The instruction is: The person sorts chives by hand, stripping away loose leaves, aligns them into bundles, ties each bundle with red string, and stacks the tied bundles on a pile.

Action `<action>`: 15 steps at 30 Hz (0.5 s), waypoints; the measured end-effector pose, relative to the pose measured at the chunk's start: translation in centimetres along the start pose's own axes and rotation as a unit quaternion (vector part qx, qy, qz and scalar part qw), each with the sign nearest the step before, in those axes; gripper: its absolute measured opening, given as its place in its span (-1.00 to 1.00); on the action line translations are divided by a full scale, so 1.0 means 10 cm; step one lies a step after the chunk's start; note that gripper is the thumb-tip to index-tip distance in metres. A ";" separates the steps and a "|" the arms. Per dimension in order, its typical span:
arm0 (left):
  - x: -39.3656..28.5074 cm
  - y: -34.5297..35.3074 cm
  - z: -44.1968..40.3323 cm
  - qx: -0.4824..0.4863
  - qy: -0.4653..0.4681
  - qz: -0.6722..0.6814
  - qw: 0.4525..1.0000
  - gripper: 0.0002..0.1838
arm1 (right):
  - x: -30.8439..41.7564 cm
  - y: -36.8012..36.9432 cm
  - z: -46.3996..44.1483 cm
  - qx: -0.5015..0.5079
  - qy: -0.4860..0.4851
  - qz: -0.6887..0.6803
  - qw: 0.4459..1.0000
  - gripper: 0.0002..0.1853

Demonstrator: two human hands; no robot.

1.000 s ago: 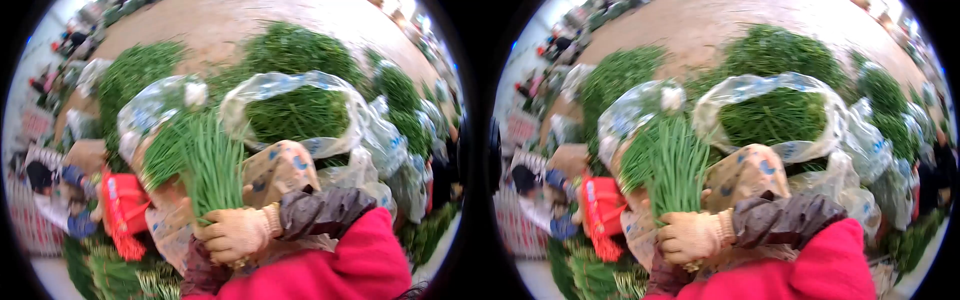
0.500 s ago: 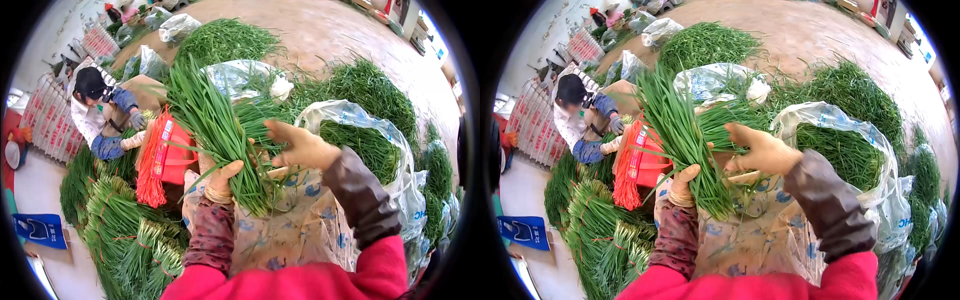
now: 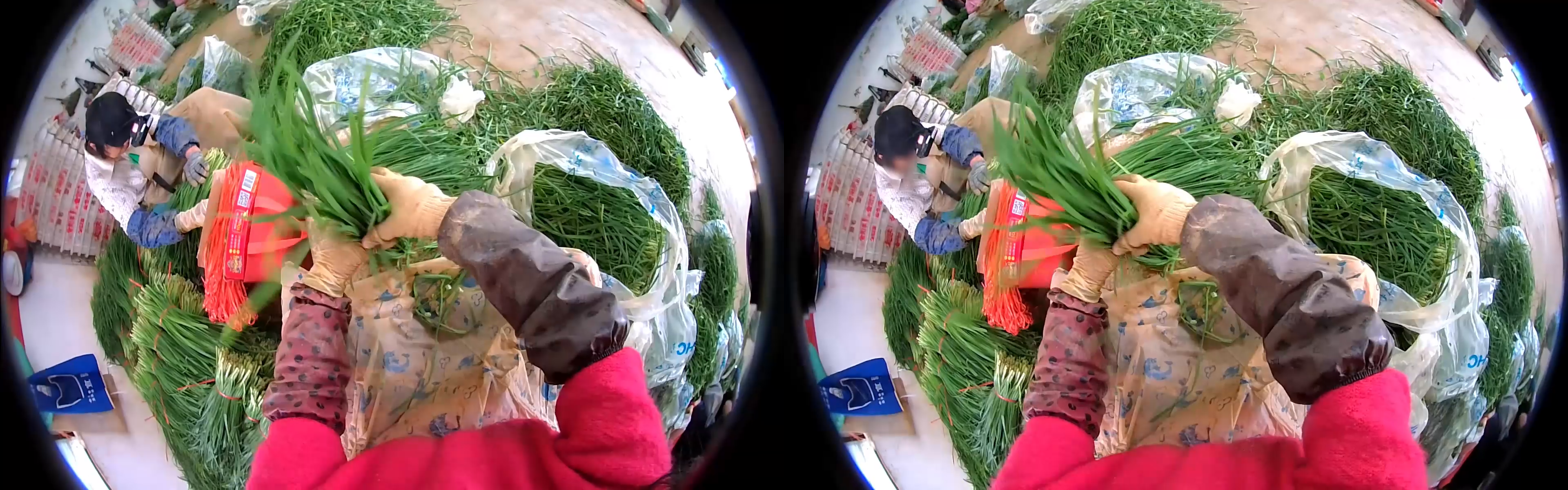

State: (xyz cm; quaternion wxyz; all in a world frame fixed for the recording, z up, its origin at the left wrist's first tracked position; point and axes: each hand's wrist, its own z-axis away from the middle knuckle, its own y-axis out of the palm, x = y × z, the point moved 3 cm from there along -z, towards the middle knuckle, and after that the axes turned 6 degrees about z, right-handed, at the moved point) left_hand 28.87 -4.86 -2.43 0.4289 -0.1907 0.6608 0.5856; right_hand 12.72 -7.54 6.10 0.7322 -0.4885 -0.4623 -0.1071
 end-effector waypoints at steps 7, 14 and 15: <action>-0.18 0.08 0.05 -0.027 0.061 -0.415 0.907 -0.34 | 0.06 -0.16 -0.04 0.081 -0.051 0.067 0.993 0.24; -0.04 -0.01 -0.01 -0.035 0.035 -0.129 0.990 -0.35 | 0.37 0.03 -0.04 -0.146 -0.109 -0.009 0.983 -0.07; -0.09 0.04 -0.01 0.002 0.057 -0.305 0.951 -0.32 | 0.37 0.03 -0.07 -0.151 -0.045 -0.018 0.987 -0.21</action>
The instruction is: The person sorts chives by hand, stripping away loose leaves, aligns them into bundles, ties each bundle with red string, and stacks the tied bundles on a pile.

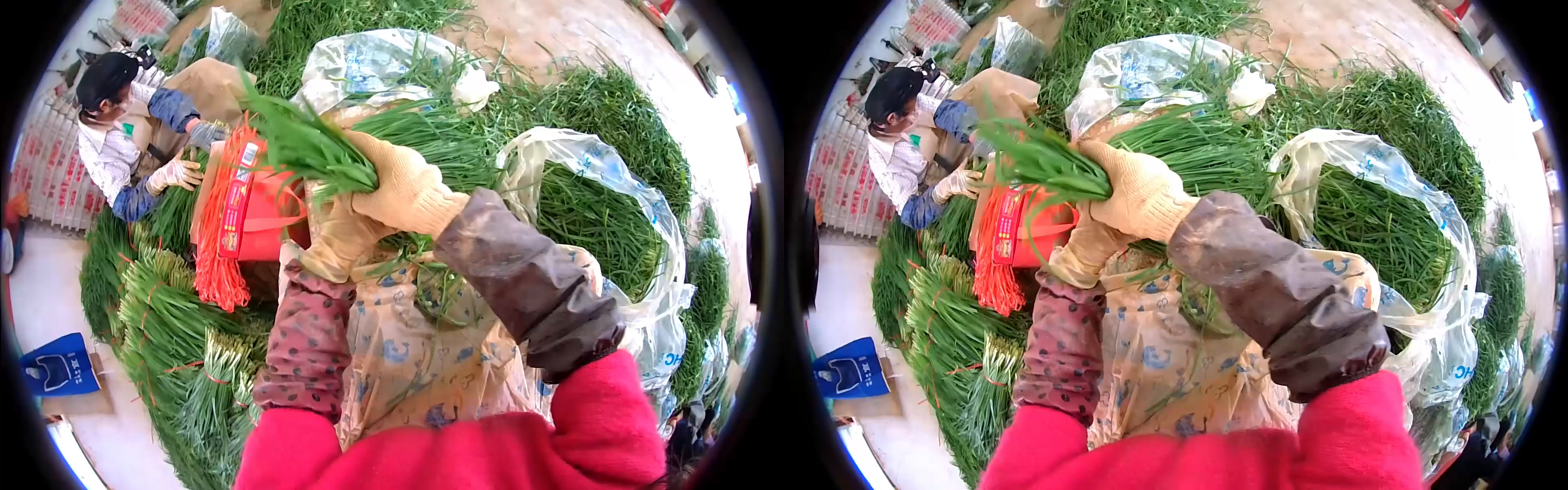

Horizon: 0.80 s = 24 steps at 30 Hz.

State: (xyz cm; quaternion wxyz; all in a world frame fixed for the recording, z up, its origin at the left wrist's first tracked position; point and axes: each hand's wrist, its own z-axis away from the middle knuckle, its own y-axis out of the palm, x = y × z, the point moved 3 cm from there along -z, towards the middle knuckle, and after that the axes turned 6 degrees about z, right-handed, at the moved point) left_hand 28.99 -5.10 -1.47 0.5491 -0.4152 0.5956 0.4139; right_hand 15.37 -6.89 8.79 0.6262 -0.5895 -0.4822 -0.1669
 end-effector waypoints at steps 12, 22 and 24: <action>-0.46 0.33 1.15 0.045 -0.206 0.085 0.974 -0.23 | -0.33 0.02 0.20 -0.079 0.025 -0.037 0.996 -0.44; -0.36 1.57 1.23 0.151 -0.268 0.553 0.775 -0.24 | 0.38 -0.38 1.07 -0.155 -0.166 0.019 0.974 -0.60; -0.32 1.62 1.30 0.145 -0.283 0.559 0.766 -0.31 | 0.40 -0.38 1.31 -0.179 -0.236 0.051 0.954 -0.62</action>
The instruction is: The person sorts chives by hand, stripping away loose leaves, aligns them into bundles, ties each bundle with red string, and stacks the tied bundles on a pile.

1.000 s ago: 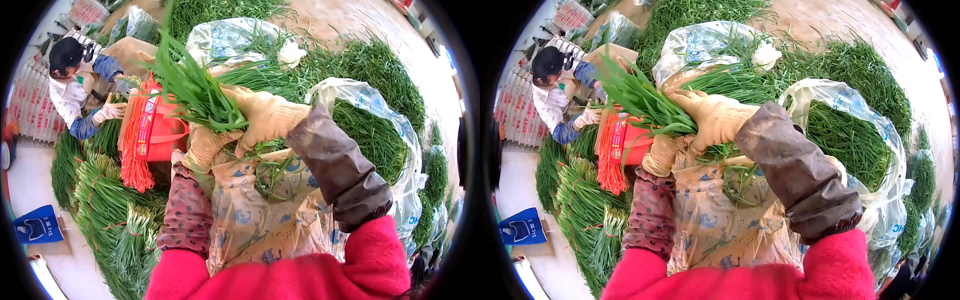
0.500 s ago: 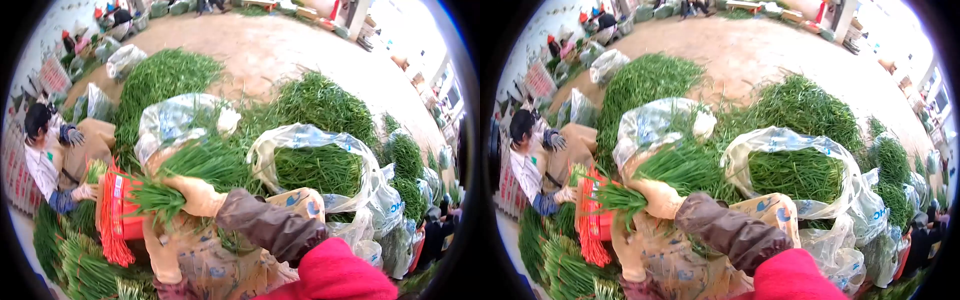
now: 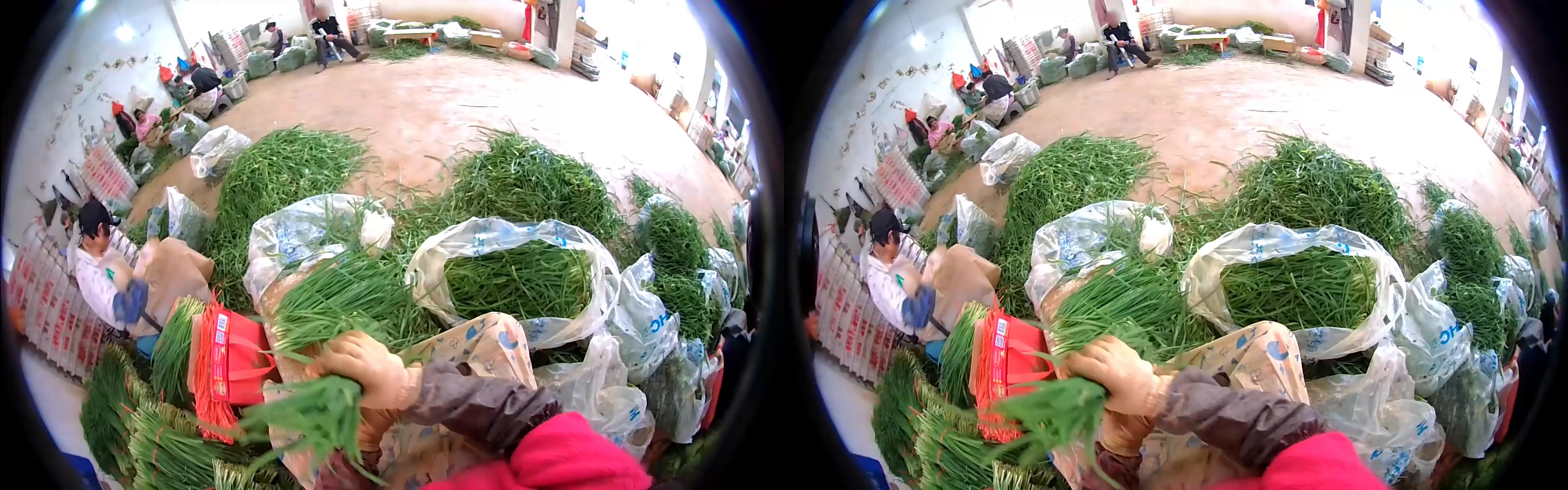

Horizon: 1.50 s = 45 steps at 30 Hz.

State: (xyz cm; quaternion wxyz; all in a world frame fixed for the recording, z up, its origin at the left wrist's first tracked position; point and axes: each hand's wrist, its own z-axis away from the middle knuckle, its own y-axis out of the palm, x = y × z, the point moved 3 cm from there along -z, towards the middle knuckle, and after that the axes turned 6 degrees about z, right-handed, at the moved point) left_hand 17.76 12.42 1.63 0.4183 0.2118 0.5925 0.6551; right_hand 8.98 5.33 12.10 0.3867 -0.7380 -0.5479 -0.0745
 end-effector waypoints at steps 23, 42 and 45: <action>-0.69 0.25 0.34 -0.167 0.038 -0.383 0.908 -0.65 | -0.32 0.70 1.40 0.103 0.442 -0.603 0.656 -0.15; -0.34 -0.03 1.12 -0.181 -0.183 -0.268 0.929 -0.37 | -1.81 0.40 1.48 -0.323 0.632 -0.392 0.585 -0.70; -0.36 -0.15 1.31 -0.162 -0.181 -0.292 0.925 -0.38 | -2.29 0.17 1.73 -0.421 0.607 -0.429 0.520 -0.72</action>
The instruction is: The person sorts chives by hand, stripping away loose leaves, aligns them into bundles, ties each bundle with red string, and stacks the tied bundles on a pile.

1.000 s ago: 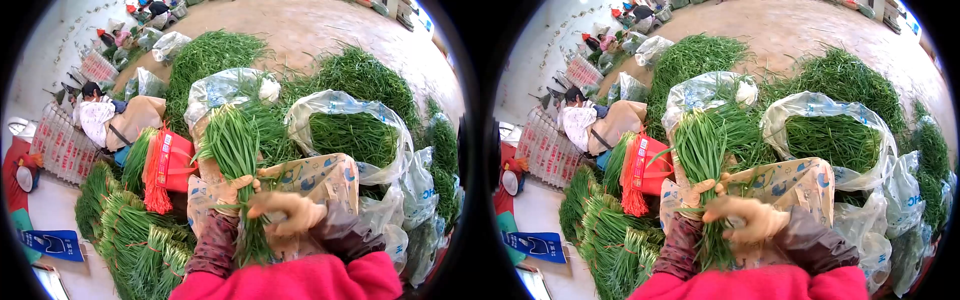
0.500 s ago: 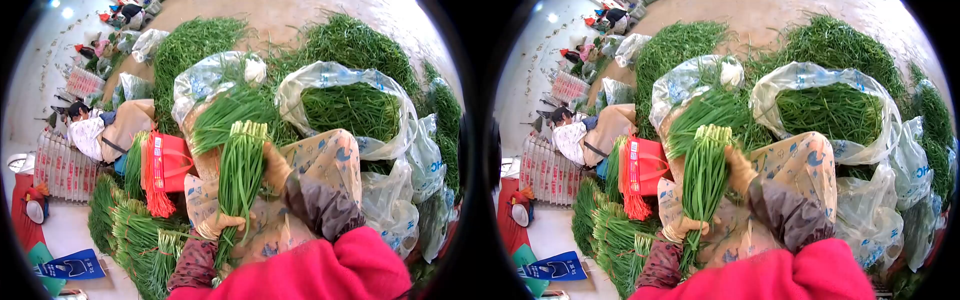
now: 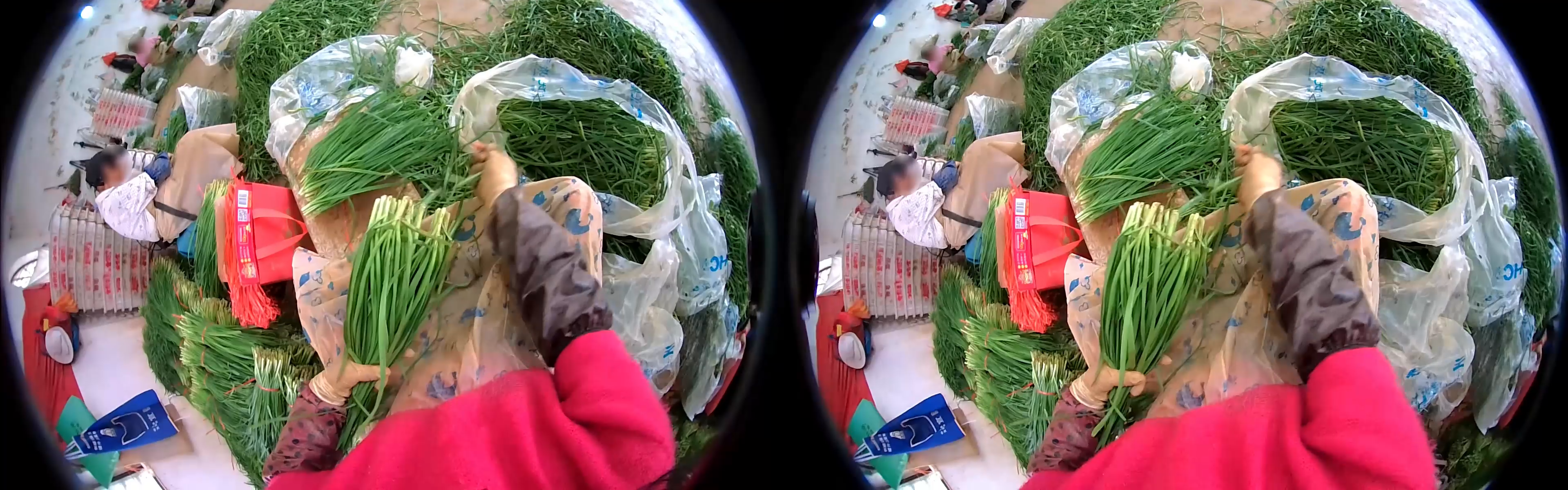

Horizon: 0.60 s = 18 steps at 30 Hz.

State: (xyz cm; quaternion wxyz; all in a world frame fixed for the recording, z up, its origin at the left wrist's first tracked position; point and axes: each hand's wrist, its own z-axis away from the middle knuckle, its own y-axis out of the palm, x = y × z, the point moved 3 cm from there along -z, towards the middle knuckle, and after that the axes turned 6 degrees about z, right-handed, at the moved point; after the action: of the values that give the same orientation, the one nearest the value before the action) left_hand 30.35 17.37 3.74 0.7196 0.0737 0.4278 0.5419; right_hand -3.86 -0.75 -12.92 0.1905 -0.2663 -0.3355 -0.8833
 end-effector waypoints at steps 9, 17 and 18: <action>0.10 -0.39 0.23 -0.246 0.154 -0.217 0.932 -0.52 | 0.27 0.61 1.41 0.363 -0.109 0.553 0.742 -0.55; 0.01 -0.47 0.31 -0.382 0.185 -0.469 0.774 -0.30 | -0.20 0.61 1.93 0.510 -0.096 0.720 0.461 -0.64; 0.02 -0.52 0.34 -0.402 0.190 -0.478 0.757 -0.28 | -0.11 0.60 2.01 0.510 -0.092 0.721 0.460 -0.64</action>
State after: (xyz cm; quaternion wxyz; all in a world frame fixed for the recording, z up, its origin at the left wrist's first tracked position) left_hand 36.46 16.62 2.75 0.7524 -0.5411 0.2785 0.2522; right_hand 6.96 9.22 2.11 0.8294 -0.3487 -0.4303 -0.0731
